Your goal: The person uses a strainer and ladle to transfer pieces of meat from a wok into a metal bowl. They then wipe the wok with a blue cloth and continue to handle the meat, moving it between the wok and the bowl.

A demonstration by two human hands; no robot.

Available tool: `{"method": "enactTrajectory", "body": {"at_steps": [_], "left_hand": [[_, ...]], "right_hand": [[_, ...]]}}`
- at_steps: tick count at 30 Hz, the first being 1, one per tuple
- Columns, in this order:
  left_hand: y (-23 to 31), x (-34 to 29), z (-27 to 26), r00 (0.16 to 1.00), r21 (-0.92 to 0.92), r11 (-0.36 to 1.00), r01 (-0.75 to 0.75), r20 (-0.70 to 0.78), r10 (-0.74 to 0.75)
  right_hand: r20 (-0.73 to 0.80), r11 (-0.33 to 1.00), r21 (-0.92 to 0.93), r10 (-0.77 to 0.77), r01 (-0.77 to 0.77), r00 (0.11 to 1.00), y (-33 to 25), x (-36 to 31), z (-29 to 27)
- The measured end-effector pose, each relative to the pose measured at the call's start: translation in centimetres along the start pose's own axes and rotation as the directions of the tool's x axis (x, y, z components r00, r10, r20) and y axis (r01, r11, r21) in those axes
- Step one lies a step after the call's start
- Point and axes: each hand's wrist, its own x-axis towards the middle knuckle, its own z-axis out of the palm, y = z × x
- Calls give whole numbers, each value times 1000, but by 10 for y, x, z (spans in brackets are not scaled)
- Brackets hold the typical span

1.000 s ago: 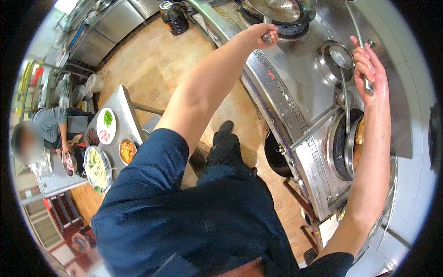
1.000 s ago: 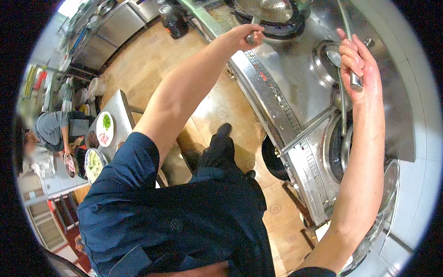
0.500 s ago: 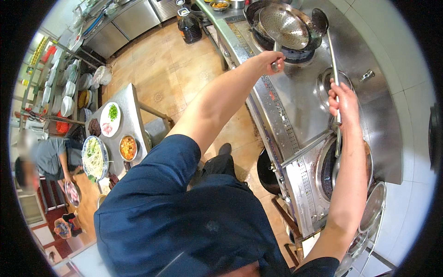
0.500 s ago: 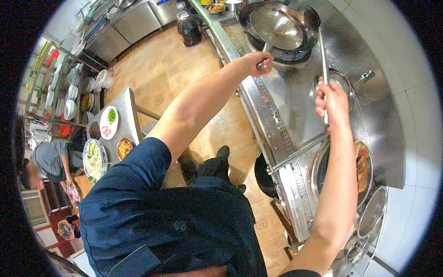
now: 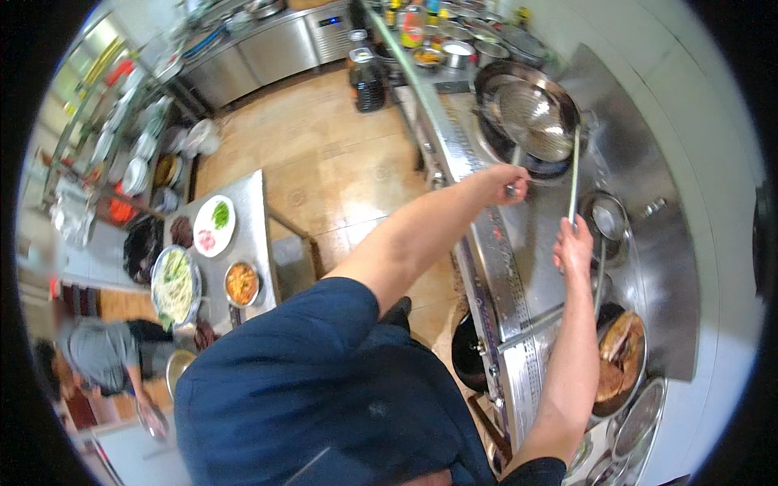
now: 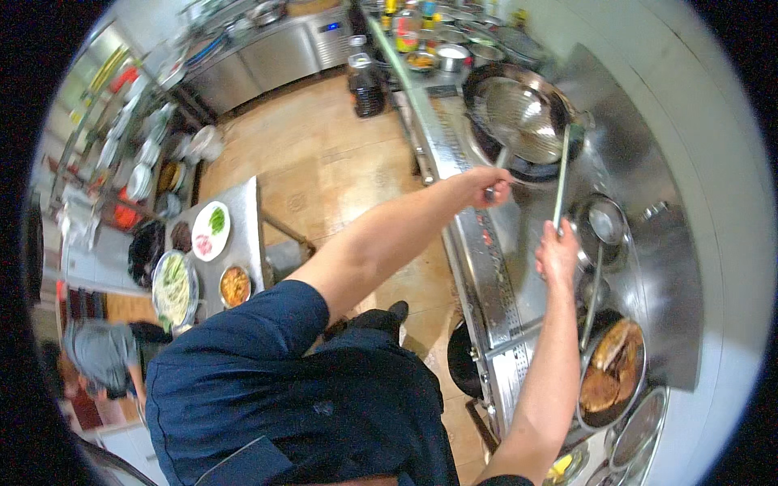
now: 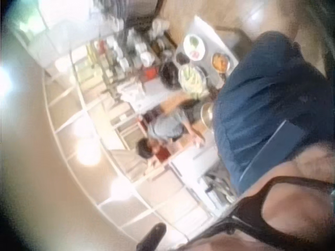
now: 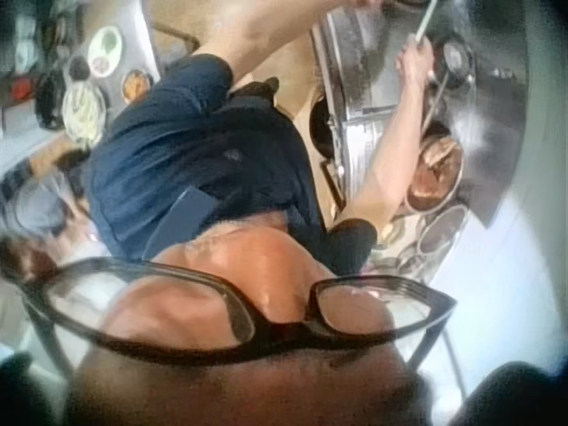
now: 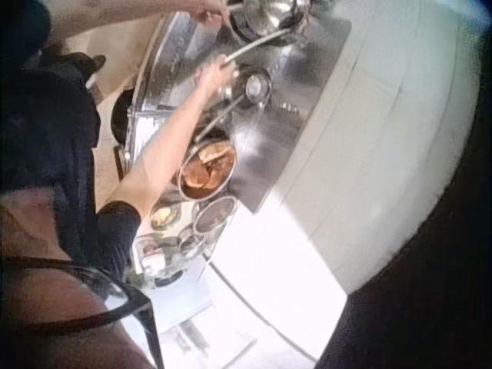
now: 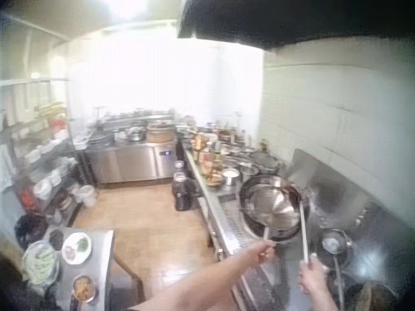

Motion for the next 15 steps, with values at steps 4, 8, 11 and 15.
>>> {"method": "enactTrajectory", "body": {"at_steps": [4, 8, 11, 15], "left_hand": [[13, -5, -1, 993, -53, 992, 117, -14, -118], [16, -1, -5, 992, -44, 994, 103, 76, -100], [23, 4, -8, 992, 30, 992, 119, 28, -120], [24, 0, -5, 998, 76, 995, 61, -39, -58]], "right_hand": [[49, 939, 341, 35, -50, 998, -13, -21, -7], [225, 564, 810, -47, -160, 973, -21, -55, -31], [316, 192, 939, -147, -286, 937, -11, -90, -56], [247, -58, 963, -205, -264, 947, 25, -164, -83]]}}
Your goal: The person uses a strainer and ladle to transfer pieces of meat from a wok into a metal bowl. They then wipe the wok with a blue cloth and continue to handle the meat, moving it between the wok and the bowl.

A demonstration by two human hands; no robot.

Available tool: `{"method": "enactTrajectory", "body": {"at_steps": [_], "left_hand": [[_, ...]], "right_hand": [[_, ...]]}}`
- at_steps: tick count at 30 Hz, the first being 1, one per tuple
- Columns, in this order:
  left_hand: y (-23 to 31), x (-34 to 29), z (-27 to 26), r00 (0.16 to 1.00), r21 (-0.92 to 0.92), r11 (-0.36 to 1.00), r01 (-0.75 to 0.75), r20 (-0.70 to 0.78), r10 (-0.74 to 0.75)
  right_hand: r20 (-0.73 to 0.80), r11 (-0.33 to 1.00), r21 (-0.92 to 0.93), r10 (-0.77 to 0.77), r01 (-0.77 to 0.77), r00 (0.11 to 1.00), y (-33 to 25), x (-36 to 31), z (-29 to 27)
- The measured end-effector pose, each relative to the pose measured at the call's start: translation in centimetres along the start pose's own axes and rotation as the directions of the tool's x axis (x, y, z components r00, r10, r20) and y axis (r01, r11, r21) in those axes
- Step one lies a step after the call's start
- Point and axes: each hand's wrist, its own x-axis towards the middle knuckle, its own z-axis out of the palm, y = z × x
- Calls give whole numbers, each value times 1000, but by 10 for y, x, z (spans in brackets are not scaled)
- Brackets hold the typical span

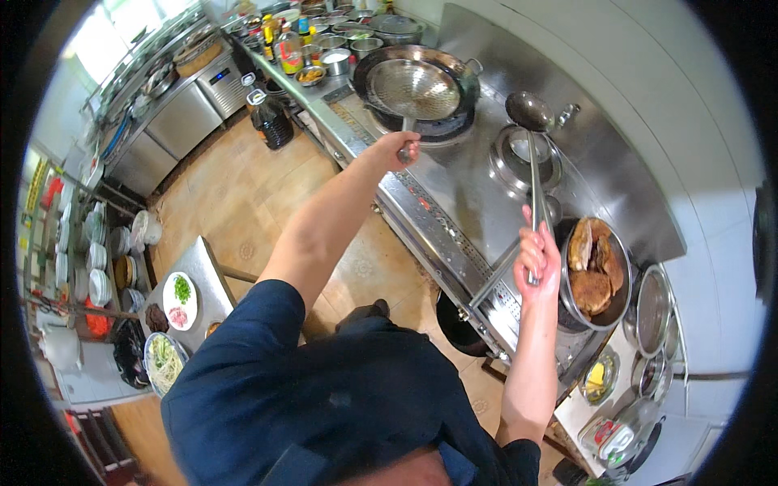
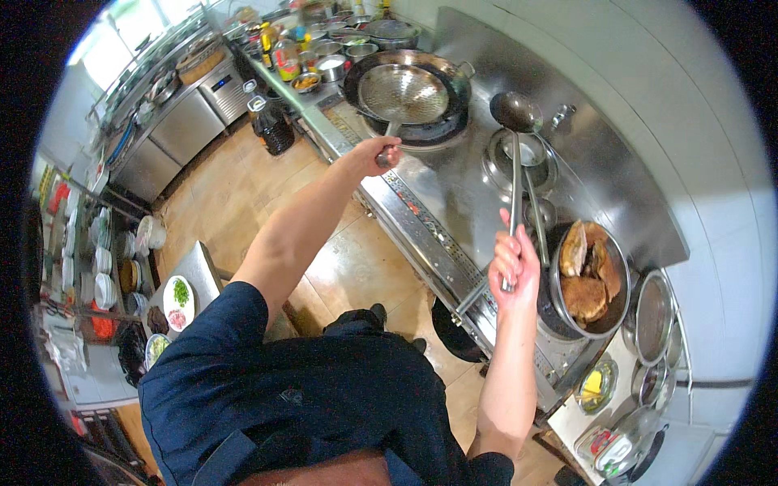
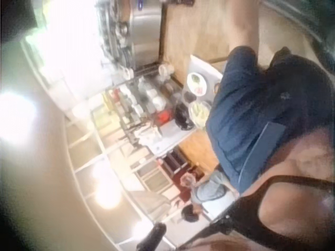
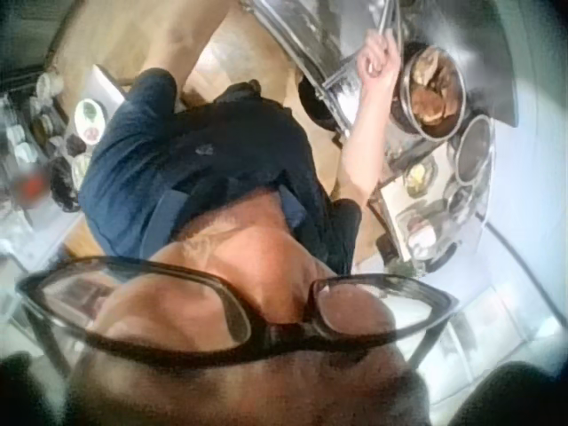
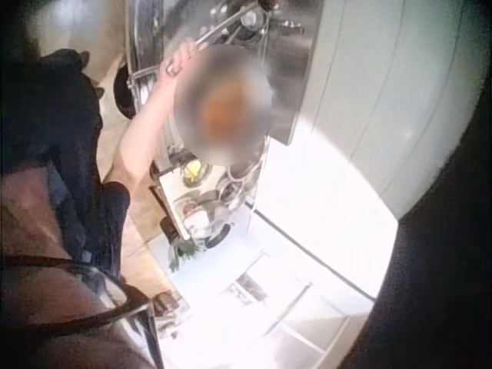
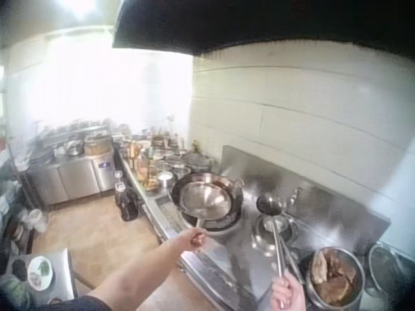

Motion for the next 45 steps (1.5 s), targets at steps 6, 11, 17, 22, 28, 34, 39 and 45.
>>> {"method": "enactTrajectory", "body": {"at_steps": [6, 11, 17, 22, 28, 34, 39, 45], "left_hand": [[-4, -11, 13, 984, 56, 998, -28, -175, 37], [0, -10, 10, 977, 18, 998, -55, -204, 57], [-3, -6, 14, 958, 52, 993, -104, -263, 114], [-5, -3, 10, 965, 47, 993, -109, -234, 117], [-9, -11, 17, 960, 77, 991, -110, -251, 126], [-7, -12, 5, 975, 71, 992, -107, -188, 119], [-14, -17, 6, 979, 87, 988, -129, -150, 141], [-12, -20, 0, 976, 98, 988, -121, -168, 137]], "right_hand": [[2, 968, 200, -153, 149, 988, -2, -131, -31], [27, 920, 285, -290, 270, 957, -9, -206, -41], [45, 885, 260, -410, 386, 911, -17, -260, -47], [17, 857, 284, -452, 429, 892, -17, -279, -51], [-5, 850, 311, -447, 426, 895, -12, -275, -54], [-11, 869, 338, -381, 362, 925, 2, -253, -49], [-30, 896, 314, -322, 314, 946, 17, -225, -41], [2, 939, 267, -225, 216, 974, 35, -186, -39]]}}
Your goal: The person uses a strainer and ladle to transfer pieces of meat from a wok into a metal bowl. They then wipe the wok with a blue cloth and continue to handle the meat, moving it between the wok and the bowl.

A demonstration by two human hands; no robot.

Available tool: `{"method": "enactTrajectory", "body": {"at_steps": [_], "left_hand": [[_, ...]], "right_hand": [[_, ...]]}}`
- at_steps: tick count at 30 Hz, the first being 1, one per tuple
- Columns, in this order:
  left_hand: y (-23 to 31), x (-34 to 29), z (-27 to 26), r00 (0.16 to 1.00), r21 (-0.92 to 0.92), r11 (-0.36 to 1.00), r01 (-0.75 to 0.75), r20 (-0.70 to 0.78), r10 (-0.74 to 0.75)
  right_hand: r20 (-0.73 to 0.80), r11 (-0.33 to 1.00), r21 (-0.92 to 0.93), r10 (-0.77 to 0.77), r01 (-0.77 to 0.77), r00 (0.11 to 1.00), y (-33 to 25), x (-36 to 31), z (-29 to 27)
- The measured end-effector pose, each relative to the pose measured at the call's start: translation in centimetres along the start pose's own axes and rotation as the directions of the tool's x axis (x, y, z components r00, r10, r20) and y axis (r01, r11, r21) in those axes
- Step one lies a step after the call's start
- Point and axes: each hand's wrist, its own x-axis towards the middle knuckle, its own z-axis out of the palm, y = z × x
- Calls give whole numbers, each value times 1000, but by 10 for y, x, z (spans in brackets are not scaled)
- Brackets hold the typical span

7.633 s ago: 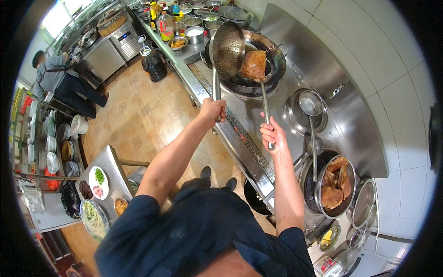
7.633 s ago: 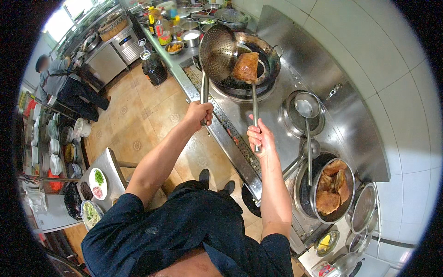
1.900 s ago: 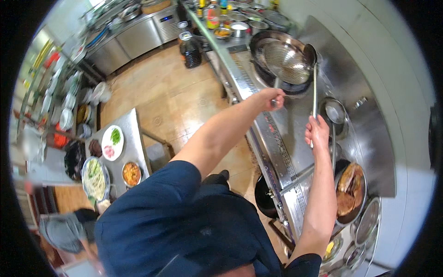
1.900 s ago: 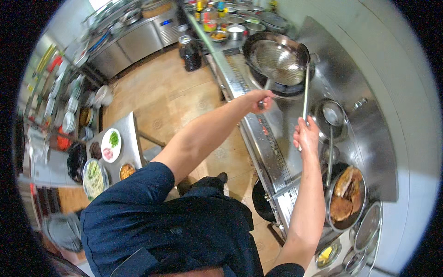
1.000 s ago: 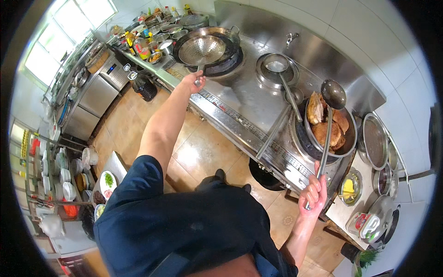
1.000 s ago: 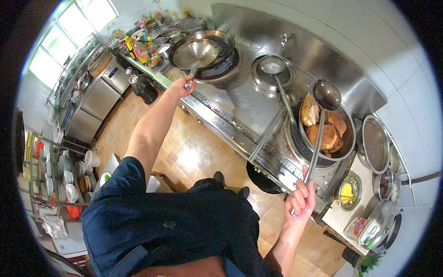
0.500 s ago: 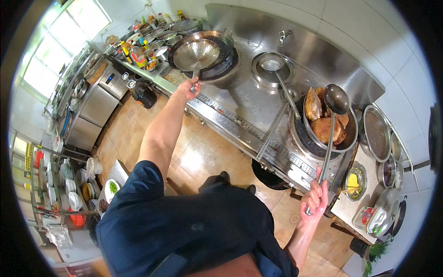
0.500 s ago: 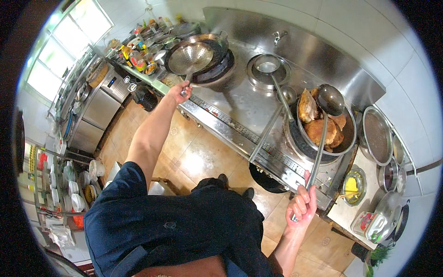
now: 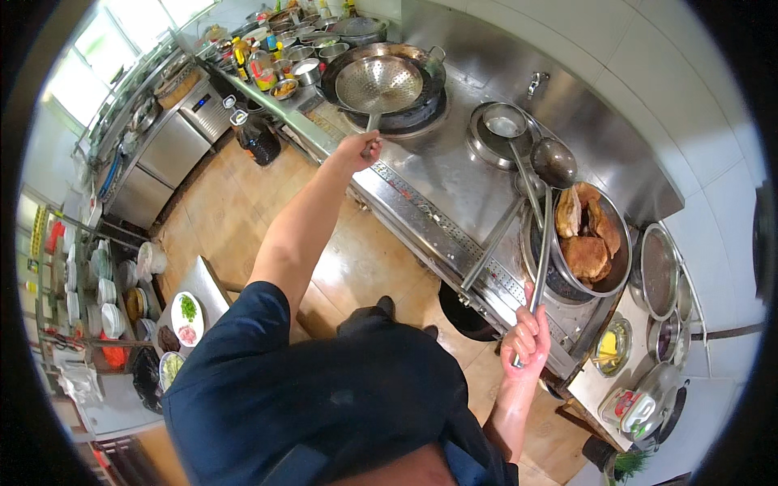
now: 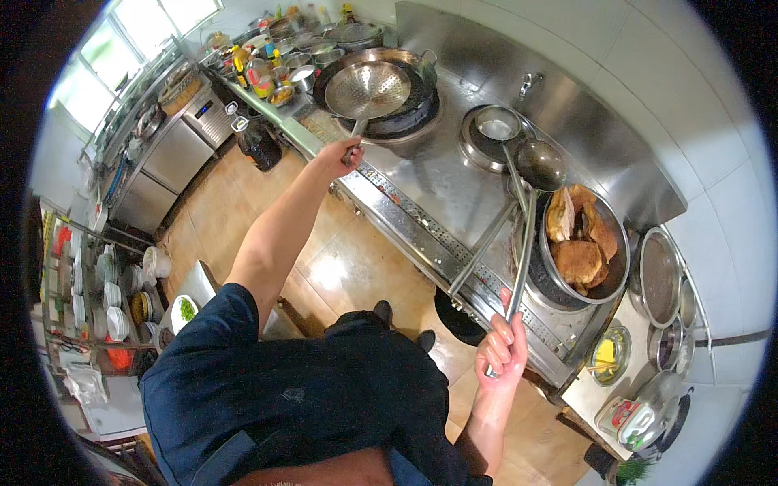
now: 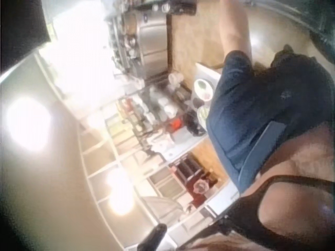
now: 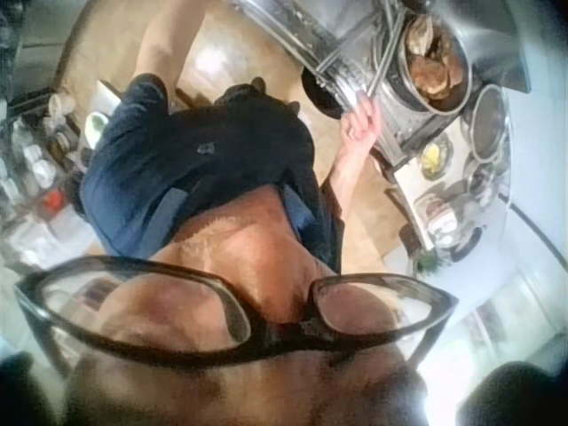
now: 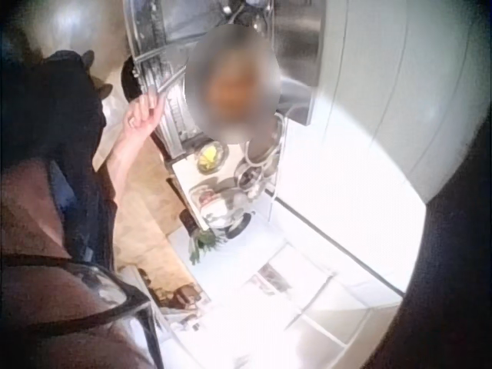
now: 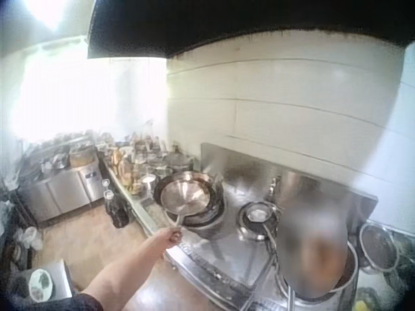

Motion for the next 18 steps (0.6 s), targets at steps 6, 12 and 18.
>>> {"method": "enactTrajectory", "body": {"at_steps": [6, 12, 18], "left_hand": [[-3, -2, -1, 1000, 13, 1000, -26, 11, 25], [-5, 4, -4, 998, 62, 997, -48, 30, 46], [-3, -4, -1, 999, 61, 997, -41, -11, 42]], "right_hand": [[-19, 998, -19, 57, -58, 998, 23, 22, 1], [-19, 996, -10, 92, -92, 996, 33, 28, 2], [-64, 995, -25, 97, -99, 993, 36, 33, 2]]}}
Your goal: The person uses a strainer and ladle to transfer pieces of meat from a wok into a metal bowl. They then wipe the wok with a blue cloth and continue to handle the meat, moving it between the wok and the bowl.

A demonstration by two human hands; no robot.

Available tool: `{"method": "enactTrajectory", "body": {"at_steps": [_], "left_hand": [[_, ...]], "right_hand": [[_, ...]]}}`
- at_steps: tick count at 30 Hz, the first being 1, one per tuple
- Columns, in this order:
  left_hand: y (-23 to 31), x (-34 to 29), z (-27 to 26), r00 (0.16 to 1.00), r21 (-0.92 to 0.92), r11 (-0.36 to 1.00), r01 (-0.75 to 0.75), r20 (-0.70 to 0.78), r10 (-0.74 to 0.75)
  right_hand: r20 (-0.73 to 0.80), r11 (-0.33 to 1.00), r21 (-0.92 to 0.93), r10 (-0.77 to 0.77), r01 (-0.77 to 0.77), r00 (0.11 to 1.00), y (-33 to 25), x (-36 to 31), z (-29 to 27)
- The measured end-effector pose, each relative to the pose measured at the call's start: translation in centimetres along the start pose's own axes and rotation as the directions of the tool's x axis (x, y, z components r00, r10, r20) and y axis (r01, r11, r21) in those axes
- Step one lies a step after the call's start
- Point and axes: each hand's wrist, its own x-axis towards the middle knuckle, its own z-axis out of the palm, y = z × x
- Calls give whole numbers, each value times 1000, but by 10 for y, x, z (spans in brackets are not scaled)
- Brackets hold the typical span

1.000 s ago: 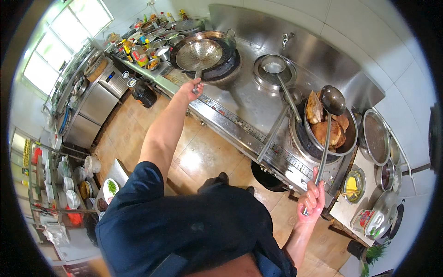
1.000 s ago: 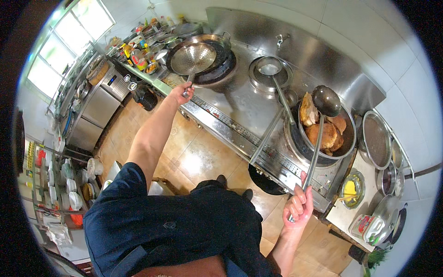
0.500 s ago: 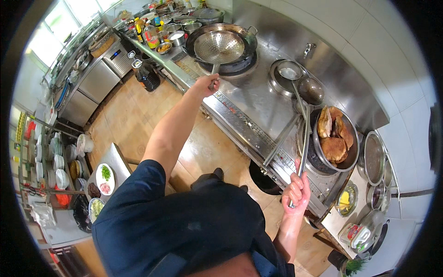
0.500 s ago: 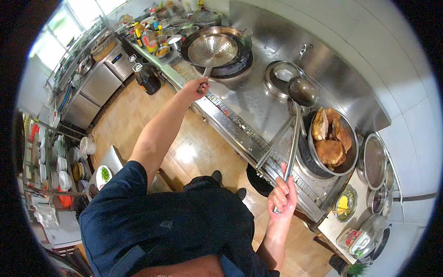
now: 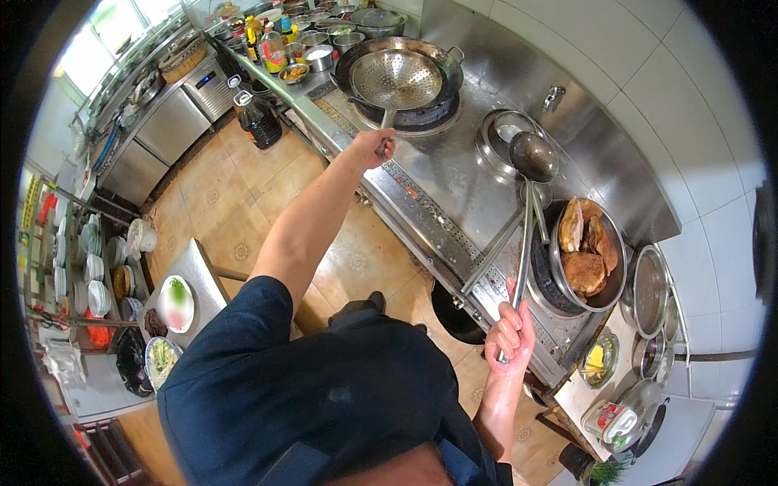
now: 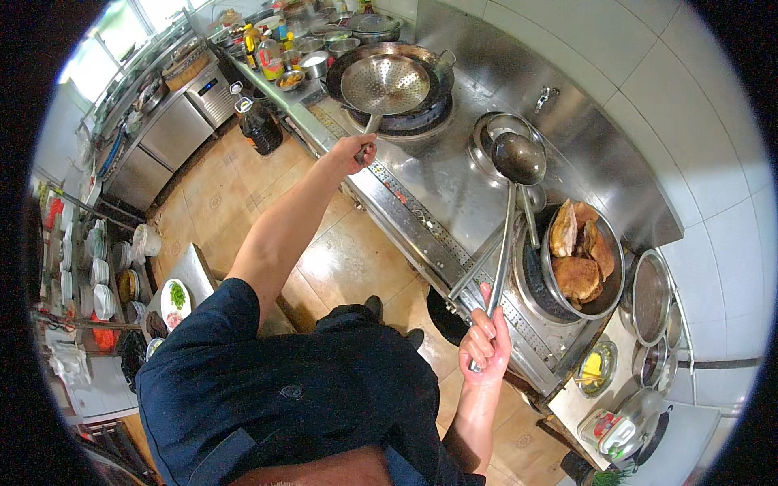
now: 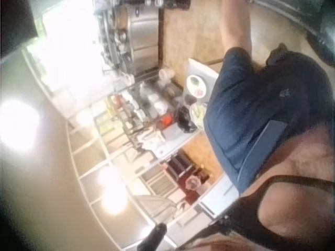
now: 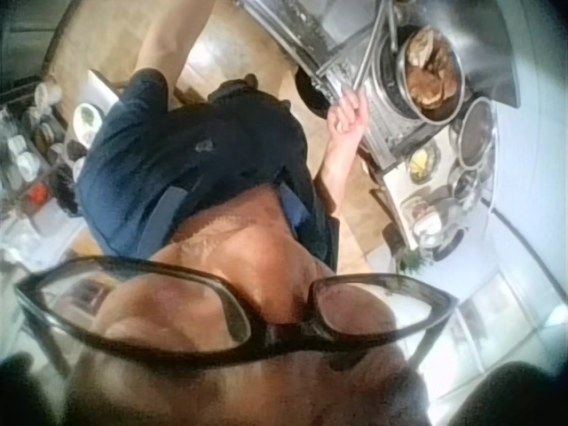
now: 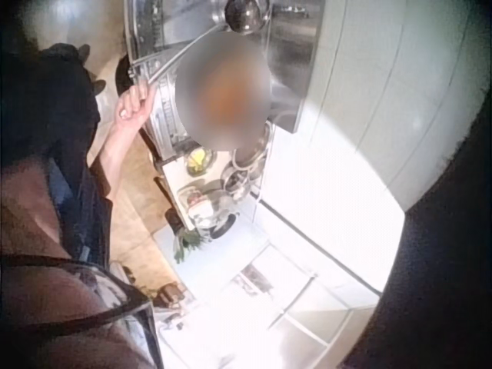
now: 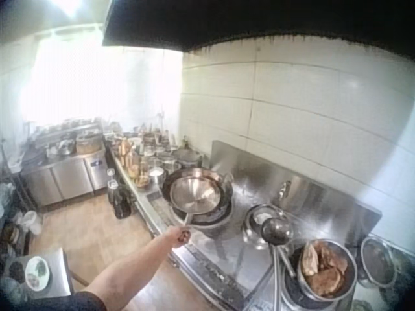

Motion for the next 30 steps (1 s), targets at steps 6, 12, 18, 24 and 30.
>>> {"method": "enactTrajectory", "body": {"at_steps": [6, 12, 18, 24, 30], "left_hand": [[-3, 5, -7, 1000, -32, 999, -12, 10, 13], [-1, -8, 1, 999, -18, 1000, -21, -30, 20], [1, -10, -9, 1000, -30, 1000, -4, 16, 5], [2, -4, -14, 1000, -30, 1000, 2, 21, -1], [6, -13, -18, 999, -52, 998, 33, 25, -32]], "right_hand": [[32, 998, -50, 34, -32, 999, 3, 20, 1], [18, 990, -112, 89, -86, 996, 16, 55, 3], [-79, 978, -147, 141, -151, 987, 38, 90, 6], [-77, 974, -140, 169, -178, 983, 56, 113, 5], [-94, 962, -187, 183, -198, 979, 72, 134, 7]]}}
